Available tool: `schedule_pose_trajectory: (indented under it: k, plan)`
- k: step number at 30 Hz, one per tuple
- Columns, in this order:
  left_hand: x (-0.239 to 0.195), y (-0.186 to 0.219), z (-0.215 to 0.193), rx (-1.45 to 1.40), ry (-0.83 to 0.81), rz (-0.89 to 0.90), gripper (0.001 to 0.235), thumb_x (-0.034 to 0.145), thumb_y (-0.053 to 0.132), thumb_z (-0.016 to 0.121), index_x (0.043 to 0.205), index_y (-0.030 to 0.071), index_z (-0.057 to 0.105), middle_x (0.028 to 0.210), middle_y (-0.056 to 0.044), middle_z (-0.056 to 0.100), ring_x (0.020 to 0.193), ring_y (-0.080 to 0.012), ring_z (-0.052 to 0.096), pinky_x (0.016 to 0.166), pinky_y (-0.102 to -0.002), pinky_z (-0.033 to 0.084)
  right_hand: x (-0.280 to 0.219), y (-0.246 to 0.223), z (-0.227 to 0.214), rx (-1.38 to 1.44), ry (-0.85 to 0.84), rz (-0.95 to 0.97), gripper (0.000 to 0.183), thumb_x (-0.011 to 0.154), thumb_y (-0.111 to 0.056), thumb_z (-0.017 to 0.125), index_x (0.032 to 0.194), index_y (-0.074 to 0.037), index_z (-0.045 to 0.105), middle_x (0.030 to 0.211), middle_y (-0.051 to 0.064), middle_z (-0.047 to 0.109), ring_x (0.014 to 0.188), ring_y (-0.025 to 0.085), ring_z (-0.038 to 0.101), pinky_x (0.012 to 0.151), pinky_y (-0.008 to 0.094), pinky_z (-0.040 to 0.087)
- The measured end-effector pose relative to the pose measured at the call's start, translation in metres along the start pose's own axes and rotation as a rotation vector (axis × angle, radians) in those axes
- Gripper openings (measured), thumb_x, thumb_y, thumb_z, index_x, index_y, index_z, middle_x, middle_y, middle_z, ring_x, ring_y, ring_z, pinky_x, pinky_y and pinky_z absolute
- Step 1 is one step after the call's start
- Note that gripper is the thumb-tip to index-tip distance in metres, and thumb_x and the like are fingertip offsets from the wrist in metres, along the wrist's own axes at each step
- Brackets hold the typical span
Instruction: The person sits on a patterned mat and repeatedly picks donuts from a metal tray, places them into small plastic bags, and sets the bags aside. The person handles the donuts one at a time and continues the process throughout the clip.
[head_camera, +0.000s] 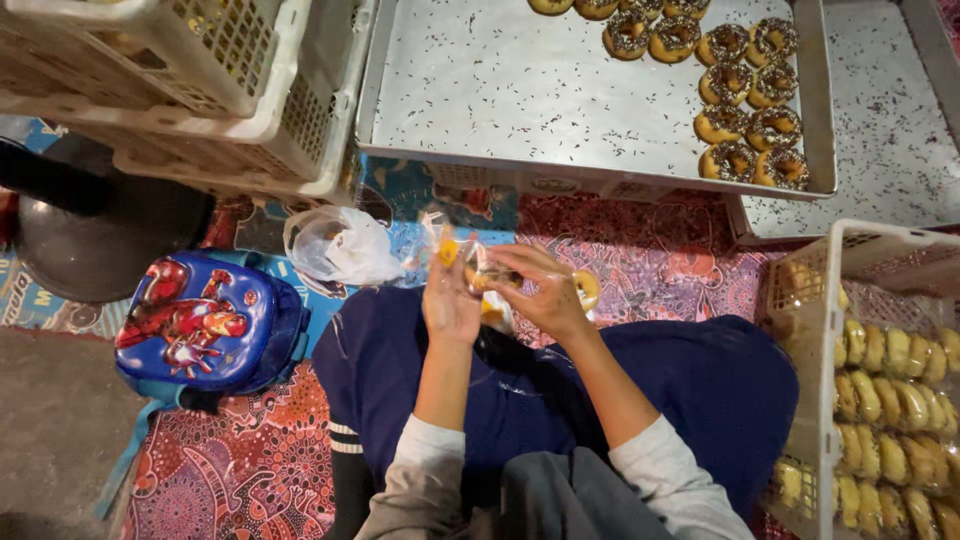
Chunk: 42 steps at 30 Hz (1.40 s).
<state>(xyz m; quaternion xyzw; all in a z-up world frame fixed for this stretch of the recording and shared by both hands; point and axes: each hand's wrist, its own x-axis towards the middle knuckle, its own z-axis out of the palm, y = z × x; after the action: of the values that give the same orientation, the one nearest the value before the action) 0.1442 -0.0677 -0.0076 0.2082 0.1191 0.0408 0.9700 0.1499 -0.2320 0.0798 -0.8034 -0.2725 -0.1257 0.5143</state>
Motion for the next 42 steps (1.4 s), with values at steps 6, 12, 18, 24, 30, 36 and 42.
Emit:
schedule_pose_trajectory:
  k: [6,12,18,24,30,36,42]
  plan:
    - [-0.009,-0.012,0.008,-0.001,0.064,0.13,0.056,0.106,0.043,0.043,0.152,0.01,0.042,0.146,-0.014,0.056,0.133,-0.0313,0.054,0.111,-0.049,0.046,-0.015,-0.006,0.012,-0.003,0.073,-0.025,0.054,0.076,-0.011,0.087,0.127,-0.007,0.072,0.134,0.018,0.066,0.123,0.032,0.064,0.101,0.04,0.054]
    - [-0.015,-0.019,0.026,-0.077,0.025,0.041,0.051,0.109,0.039,0.051,0.146,0.003,0.049,0.136,-0.016,0.061,0.125,-0.0292,0.059,0.11,-0.048,0.048,-0.002,-0.009,0.014,0.008,0.035,0.027,0.053,0.078,-0.012,0.086,0.129,-0.007,0.072,0.137,0.015,0.067,0.114,0.028,0.068,0.098,0.038,0.056]
    - [-0.004,0.016,0.006,-0.059,0.152,0.101,0.052,0.102,0.037,0.056,0.139,0.001,0.056,0.13,-0.013,0.065,0.119,-0.0273,0.063,0.104,-0.043,0.049,-0.013,-0.016,0.001,-0.003,0.027,0.035,0.046,0.081,-0.011,0.085,0.125,-0.004,0.073,0.128,0.011,0.072,0.116,0.027,0.07,0.1,0.039,0.056]
    - [-0.011,-0.003,0.009,0.238,0.101,0.291,0.052,0.107,0.028,0.06,0.143,-0.008,0.055,0.14,-0.019,0.063,0.128,-0.0308,0.061,0.11,-0.043,0.047,-0.015,-0.018,0.007,-0.02,0.09,0.011,0.051,0.075,-0.009,0.086,0.124,-0.004,0.073,0.142,0.023,0.06,0.112,0.031,0.067,0.097,0.04,0.056]
    - [-0.016,0.008,0.032,-0.069,0.121,0.092,0.062,0.103,0.044,0.048,0.155,0.013,0.041,0.15,-0.014,0.05,0.129,-0.0359,0.056,0.105,-0.048,0.049,-0.014,-0.015,0.007,-0.063,0.103,0.027,0.05,0.079,-0.009,0.086,0.127,-0.005,0.072,0.129,0.014,0.071,0.119,0.031,0.069,0.102,0.041,0.056]
    - [-0.028,-0.021,0.025,0.033,0.054,0.098,0.048,0.106,0.043,0.049,0.141,0.009,0.052,0.132,-0.007,0.062,0.117,-0.0241,0.063,0.102,-0.041,0.052,-0.011,-0.019,0.009,-0.162,0.194,-0.006,0.052,0.076,-0.014,0.087,0.125,-0.006,0.072,0.129,0.018,0.068,0.116,0.034,0.067,0.099,0.042,0.054]
    - [-0.038,-0.037,0.005,0.437,0.044,0.003,0.039,0.113,0.038,0.055,0.117,0.0,0.064,0.102,-0.004,0.067,0.088,-0.0147,0.061,0.082,-0.033,0.051,0.004,-0.022,0.007,0.07,0.065,0.31,0.047,0.081,-0.019,0.083,0.125,-0.01,0.071,0.131,0.014,0.07,0.122,0.027,0.068,0.1,0.038,0.056]
